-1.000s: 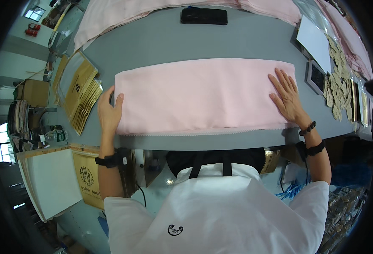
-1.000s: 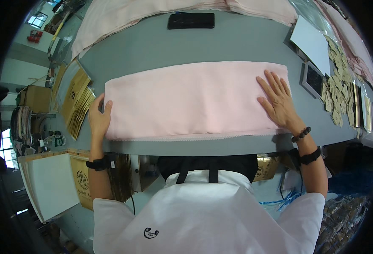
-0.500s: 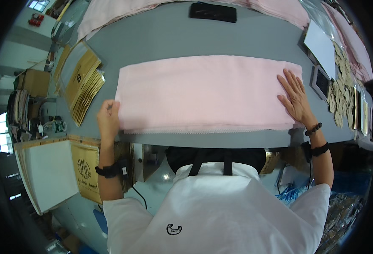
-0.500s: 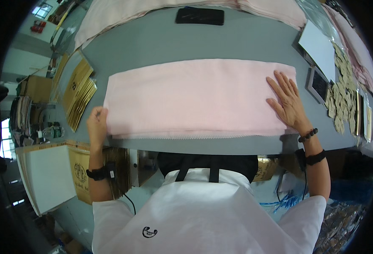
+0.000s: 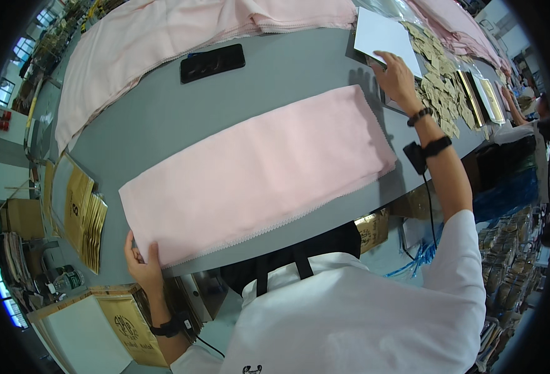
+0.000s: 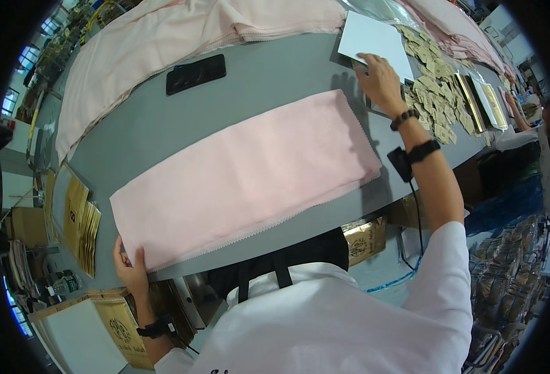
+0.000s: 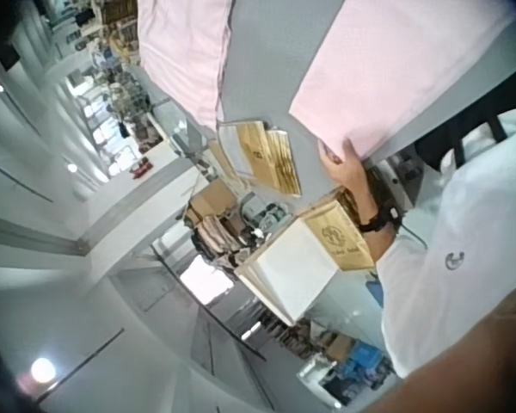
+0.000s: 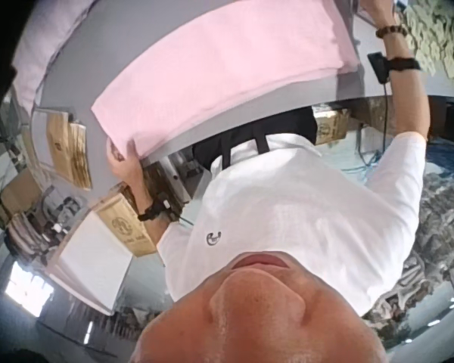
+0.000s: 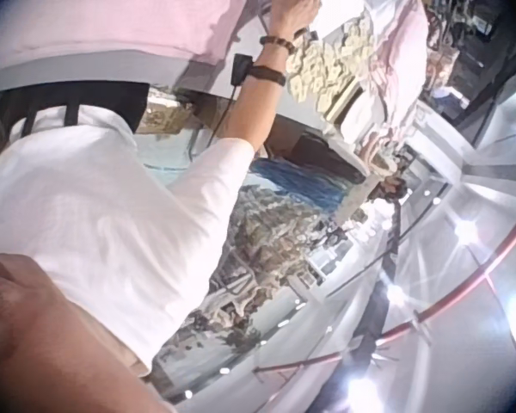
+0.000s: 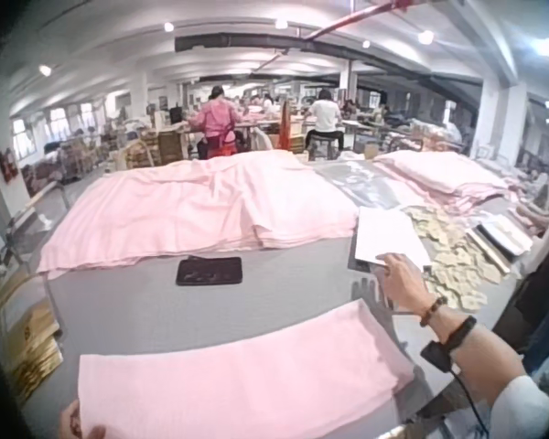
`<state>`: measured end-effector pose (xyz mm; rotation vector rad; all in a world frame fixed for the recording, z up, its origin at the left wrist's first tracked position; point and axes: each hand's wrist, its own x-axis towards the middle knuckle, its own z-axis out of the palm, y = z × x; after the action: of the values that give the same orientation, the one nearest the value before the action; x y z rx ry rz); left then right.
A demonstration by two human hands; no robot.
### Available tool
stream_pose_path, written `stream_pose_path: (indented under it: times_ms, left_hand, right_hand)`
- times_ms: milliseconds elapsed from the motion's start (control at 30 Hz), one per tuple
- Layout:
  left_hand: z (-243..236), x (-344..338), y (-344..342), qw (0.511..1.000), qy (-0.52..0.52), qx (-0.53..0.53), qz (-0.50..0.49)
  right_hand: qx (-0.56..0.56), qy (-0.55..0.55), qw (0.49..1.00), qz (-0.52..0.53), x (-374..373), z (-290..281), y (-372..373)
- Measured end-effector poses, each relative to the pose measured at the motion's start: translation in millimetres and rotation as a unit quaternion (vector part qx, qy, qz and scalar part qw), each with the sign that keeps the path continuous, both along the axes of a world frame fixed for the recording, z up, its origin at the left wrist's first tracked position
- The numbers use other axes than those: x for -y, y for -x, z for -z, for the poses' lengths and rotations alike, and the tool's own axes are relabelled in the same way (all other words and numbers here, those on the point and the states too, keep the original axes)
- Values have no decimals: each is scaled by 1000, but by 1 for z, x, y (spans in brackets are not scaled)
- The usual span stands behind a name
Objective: The person folds a pink cloth on a table, attaches a tag, places it into a gold packaging bag, and sets the bag aside. The person repeats this sequence multiple times with additional pink cloths.
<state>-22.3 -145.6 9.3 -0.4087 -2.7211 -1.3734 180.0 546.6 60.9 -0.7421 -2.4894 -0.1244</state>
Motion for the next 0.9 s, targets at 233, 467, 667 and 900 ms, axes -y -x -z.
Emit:
stream_pose_path:
  times_ms: [233,467,667,900]
  left_hand:
    - [3,4,0,1000,16,-10,3]
    - [-2,2,0,999,5,31,7]
    - [-23,-15,-1,973,114,-194,44]
    - [-30,-62,7,977,-165,134,35]
  right_hand:
    - [82,144,980,109,-82,0,-14]
    - [49,240,965,100,-116,0,-30]
    - [-146,141,969,141,-87,-12,-19]
    - [-199,39,958,-204,102,-41,4]
